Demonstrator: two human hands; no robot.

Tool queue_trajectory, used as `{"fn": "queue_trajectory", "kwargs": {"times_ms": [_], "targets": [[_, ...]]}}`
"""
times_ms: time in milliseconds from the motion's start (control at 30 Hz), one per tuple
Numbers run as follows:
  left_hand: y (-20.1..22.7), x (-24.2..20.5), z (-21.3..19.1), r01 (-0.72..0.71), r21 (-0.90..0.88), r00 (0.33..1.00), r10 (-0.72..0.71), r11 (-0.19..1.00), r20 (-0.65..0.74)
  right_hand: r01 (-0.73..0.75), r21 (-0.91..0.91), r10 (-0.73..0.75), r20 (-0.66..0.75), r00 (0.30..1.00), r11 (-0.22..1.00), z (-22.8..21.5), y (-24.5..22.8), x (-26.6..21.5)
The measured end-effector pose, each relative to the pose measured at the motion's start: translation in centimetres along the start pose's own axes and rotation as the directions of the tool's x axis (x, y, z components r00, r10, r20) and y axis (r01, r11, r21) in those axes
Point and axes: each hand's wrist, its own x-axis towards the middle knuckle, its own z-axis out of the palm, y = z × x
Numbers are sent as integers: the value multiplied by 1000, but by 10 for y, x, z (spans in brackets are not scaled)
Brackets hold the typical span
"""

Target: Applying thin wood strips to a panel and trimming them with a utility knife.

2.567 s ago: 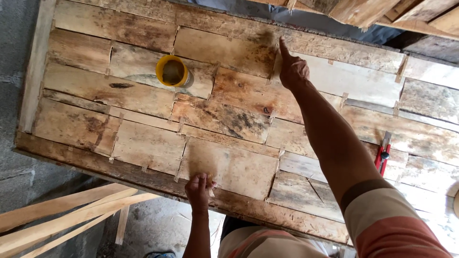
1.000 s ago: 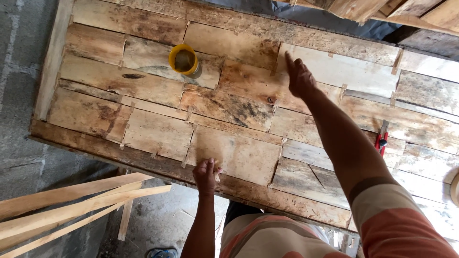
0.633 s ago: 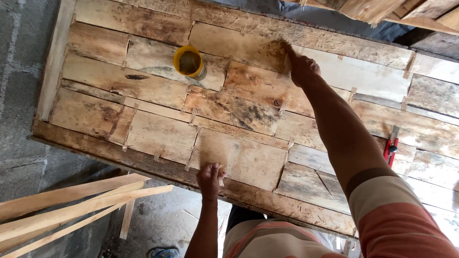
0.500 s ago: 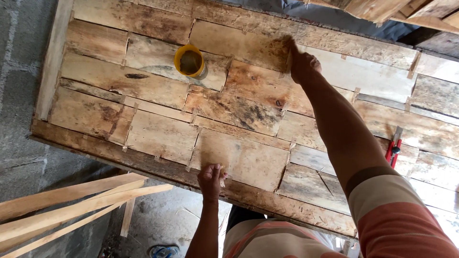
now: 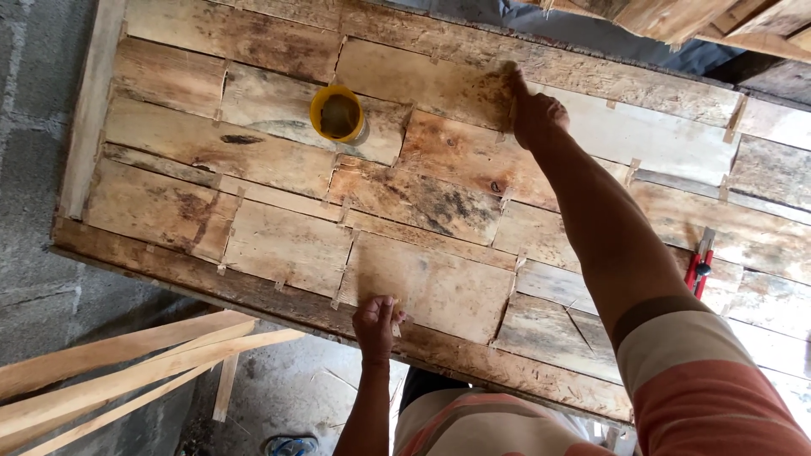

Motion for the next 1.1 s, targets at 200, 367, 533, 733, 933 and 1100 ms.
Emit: {"fn": "queue_trajectory", "kwargs": {"times_ms": [200, 367, 533, 733, 933, 1100], "targets": [[-2, 1, -2, 17, 49, 1000, -18, 999, 5, 85, -4, -85, -46, 995, 996, 9, 10, -10], [-2, 2, -2, -21, 10, 1000, 21, 1000, 20, 112, 64, -103, -122, 987, 992, 18, 11, -32], [-3, 2, -2, -3, 21, 1000, 3, 1000, 18, 211, -38, -214, -248, 945, 977, 38, 19, -50], [8, -1, 3, -50, 23, 999, 50, 998, 13, 234, -132, -258, -200, 945, 963, 55, 23, -62], [6, -2, 3, -44, 18, 999, 44, 999, -11, 333, -275, -403, -259, 878, 902, 73, 34, -79], [2, 2, 3, -73, 23, 997, 73, 997, -27, 409, -350, -527, -380, 760, 843, 94, 49, -85]]}}
